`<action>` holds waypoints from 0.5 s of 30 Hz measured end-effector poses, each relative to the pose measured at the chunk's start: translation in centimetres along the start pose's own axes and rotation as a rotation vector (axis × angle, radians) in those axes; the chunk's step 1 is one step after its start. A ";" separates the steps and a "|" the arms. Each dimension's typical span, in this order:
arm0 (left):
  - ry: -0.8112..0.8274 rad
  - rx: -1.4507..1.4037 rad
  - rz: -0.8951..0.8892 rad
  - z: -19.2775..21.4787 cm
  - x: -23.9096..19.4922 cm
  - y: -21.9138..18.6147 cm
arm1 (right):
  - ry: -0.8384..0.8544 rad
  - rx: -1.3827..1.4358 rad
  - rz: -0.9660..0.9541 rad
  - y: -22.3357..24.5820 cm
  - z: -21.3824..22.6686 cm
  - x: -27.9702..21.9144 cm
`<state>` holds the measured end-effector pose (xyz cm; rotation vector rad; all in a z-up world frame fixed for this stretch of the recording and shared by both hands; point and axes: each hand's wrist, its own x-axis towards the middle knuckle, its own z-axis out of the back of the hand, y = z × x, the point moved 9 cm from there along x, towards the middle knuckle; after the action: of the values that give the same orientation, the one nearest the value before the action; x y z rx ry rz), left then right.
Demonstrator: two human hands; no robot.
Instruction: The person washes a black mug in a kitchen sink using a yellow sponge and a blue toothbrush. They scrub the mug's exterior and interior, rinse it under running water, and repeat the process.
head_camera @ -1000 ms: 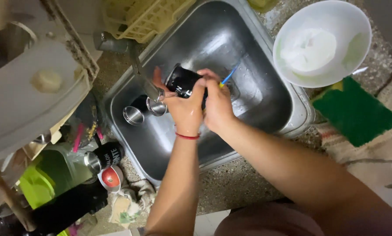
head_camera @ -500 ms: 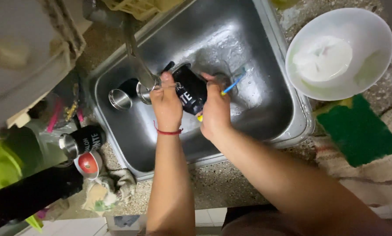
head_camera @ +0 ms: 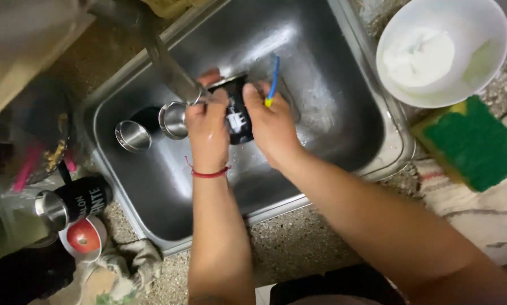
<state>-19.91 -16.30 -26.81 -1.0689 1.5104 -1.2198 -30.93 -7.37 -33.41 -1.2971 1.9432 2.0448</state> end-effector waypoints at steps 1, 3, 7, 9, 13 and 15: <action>0.102 0.215 -0.139 -0.5 0.3 -1.6 | 0.121 0.005 -0.119 1.2 -1.3 -1.3; 0.209 0.419 -0.290 -0.7 0.8 -2.5 | 0.236 0.010 -0.221 2.2 -3.0 -2.5; 0.193 0.416 -0.248 1.5 1.6 0.4 | 0.248 0.282 -0.206 1.1 -3.8 -0.6; 0.154 0.423 -0.225 1.7 0.6 -0.5 | 0.227 0.354 -0.245 1.1 -3.7 -0.6; 0.345 0.293 -0.053 -1.5 -0.5 -2.2 | 0.232 0.398 -0.418 2.3 -3.7 -1.8; 0.352 0.292 -0.112 -1.2 -0.2 -2.7 | 0.197 0.337 -0.461 2.1 -3.5 -1.9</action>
<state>-20.82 -16.22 -23.95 -0.7804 1.4824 -1.7169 -29.02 -9.77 -30.16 -1.7046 1.7383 1.3601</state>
